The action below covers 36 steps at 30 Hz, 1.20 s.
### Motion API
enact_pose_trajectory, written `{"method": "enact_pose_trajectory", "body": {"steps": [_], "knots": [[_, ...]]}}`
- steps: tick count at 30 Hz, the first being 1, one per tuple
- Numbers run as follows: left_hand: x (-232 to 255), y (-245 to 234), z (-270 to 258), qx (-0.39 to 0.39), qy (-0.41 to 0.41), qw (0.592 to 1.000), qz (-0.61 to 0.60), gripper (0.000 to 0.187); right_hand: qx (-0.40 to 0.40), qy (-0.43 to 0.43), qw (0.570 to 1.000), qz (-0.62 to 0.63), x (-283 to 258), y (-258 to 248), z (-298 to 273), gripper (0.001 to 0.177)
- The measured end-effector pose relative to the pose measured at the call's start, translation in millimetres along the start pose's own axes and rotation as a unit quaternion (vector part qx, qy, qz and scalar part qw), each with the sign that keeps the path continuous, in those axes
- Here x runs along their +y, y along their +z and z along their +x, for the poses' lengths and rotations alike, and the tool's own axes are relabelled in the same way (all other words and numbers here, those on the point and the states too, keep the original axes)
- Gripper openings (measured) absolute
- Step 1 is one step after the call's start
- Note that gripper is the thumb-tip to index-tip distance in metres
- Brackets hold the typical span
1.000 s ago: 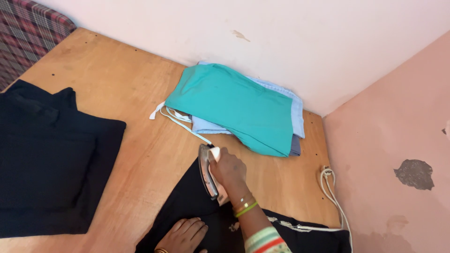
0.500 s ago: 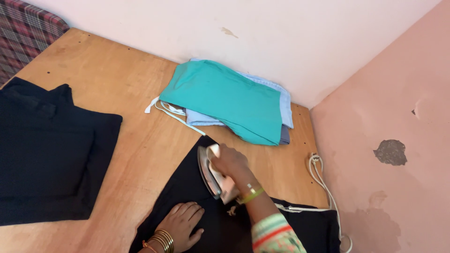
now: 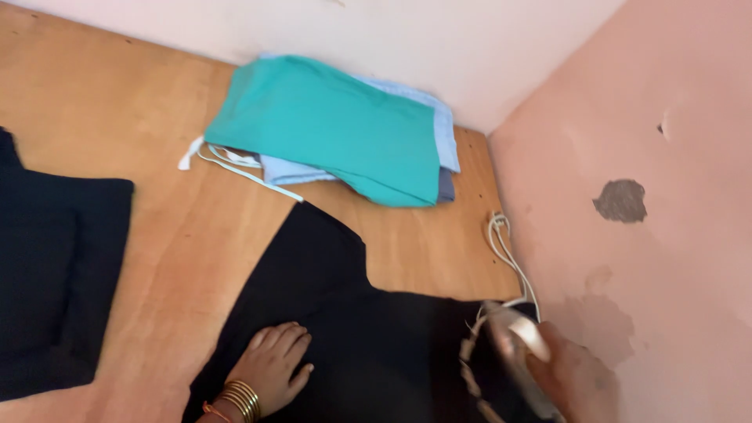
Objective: The person irons a black garment on a wooden table. They smooth the fabric with one hand while moving the iron with the other, then fold the garment and place it on a stack of other clothes.
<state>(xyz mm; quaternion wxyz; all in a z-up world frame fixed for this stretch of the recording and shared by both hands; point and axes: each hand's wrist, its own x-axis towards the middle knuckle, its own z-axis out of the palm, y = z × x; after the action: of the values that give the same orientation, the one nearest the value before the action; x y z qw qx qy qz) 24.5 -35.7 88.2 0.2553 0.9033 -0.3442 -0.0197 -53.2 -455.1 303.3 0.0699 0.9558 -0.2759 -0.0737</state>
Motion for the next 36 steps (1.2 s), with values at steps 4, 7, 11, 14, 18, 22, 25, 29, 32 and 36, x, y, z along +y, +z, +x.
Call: {"method": "enact_pose_trajectory", "body": {"steps": [4,7,11,14,18,22,25,29,32,36], "knots": [[3.5,-5.8,2.3,0.020,0.008,1.000,0.012,0.052,-0.020,0.027,0.997,-0.073,12.8,1.0,-26.8,0.042],[6.2,-10.2,-0.4,-0.014,-0.019,1.000,0.002,0.052,-0.003,-0.082,0.996,0.034,3.3,21.9,-34.5,0.051],[2.5,-17.8,0.1,-0.066,-0.063,0.995,-0.035,0.057,-0.080,-0.188,0.968,0.144,-47.6,52.3,-55.0,0.038],[-7.2,-20.5,-9.1,-0.053,-0.096,0.990,0.090,0.058,-0.118,-0.259,0.943,0.173,-91.3,64.5,-70.7,0.031],[-26.9,-19.1,-19.4,-0.002,-0.157,0.982,0.107,0.060,-0.057,-0.365,0.909,0.194,-135.9,76.3,-83.6,0.022],[-28.7,-16.2,-22.3,-0.007,-0.152,0.980,0.125,0.052,-0.051,-0.395,0.900,0.176,-165.5,73.0,-87.5,0.025],[-28.0,-12.8,-25.8,0.017,-0.149,0.983,0.108,0.048,-0.014,-0.445,0.879,0.170,-193.2,67.7,-89.7,0.029],[-38.2,-3.5,-28.5,0.074,-0.137,0.984,0.084,0.047,0.004,-0.489,0.860,0.145,-228.3,65.8,-95.9,0.033],[-45.3,2.4,-31.5,0.116,-0.147,0.982,0.037,0.043,0.003,-0.476,0.871,0.119,-243.2,68.7,-105.2,0.031],[-44.5,2.6,-31.2,0.117,-0.169,0.978,0.025,0.042,-0.068,-0.438,0.892,0.088,-239.3,69.2,-106.6,0.031]]}}
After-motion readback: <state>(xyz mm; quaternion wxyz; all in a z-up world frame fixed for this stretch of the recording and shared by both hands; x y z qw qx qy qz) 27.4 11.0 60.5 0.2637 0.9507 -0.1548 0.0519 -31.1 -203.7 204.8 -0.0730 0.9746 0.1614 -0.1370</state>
